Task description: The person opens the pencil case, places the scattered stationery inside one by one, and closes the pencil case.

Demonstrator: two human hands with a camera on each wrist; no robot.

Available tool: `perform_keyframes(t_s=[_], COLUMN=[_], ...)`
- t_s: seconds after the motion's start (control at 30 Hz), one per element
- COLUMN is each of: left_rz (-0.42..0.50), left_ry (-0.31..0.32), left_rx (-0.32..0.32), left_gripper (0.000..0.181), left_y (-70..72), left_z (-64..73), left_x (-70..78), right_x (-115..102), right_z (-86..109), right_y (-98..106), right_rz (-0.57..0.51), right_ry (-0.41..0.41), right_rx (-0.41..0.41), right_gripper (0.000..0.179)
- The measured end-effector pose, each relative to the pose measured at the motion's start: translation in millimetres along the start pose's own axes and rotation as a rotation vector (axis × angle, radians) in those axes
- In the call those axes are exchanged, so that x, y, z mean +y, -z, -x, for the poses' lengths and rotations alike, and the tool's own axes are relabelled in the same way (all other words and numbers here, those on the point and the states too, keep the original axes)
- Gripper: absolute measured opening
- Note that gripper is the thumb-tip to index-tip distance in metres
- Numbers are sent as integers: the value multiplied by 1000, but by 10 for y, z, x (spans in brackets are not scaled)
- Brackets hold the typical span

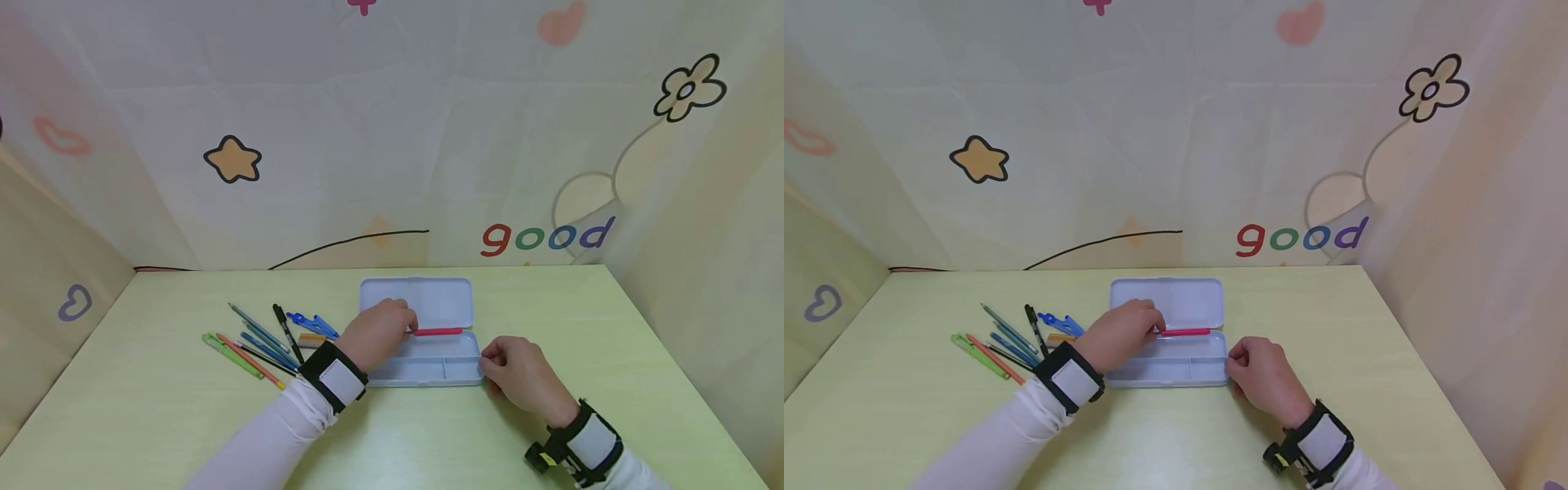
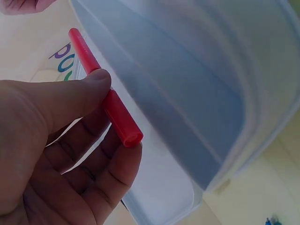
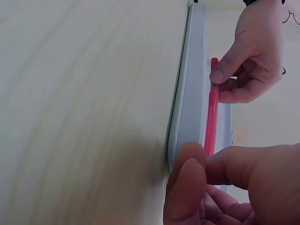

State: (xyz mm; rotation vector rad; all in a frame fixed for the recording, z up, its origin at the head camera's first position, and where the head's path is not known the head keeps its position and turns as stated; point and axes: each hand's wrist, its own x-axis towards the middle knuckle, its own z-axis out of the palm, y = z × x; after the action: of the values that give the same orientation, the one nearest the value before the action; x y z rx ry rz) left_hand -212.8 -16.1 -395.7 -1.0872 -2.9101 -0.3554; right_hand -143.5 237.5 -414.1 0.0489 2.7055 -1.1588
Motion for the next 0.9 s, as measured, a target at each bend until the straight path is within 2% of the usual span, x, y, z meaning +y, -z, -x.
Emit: perform_keyframes(t_s=[0.3, 0.5, 0.67, 0.9], left_rz=[-93, -133, -199, -234], left_ry=[-42, -23, -34, -28], left_rx=[43, 38, 61, 53], left_gripper=[9, 9, 11, 11], left_y=[-133, -195, -237, -227], left_z=[-24, -47, -59, -58], left_x=[56, 104, 137, 190], right_x=[10, 19, 21, 30], right_z=[-8, -15, -18, -21], right_y=[-2, -3, -5, -5], right_rz=[-1, -2, 0, 2], right_ry=[14, 18, 21, 29], right_rx=[4, 4, 7, 10], right_gripper=[7, 8, 8, 7])
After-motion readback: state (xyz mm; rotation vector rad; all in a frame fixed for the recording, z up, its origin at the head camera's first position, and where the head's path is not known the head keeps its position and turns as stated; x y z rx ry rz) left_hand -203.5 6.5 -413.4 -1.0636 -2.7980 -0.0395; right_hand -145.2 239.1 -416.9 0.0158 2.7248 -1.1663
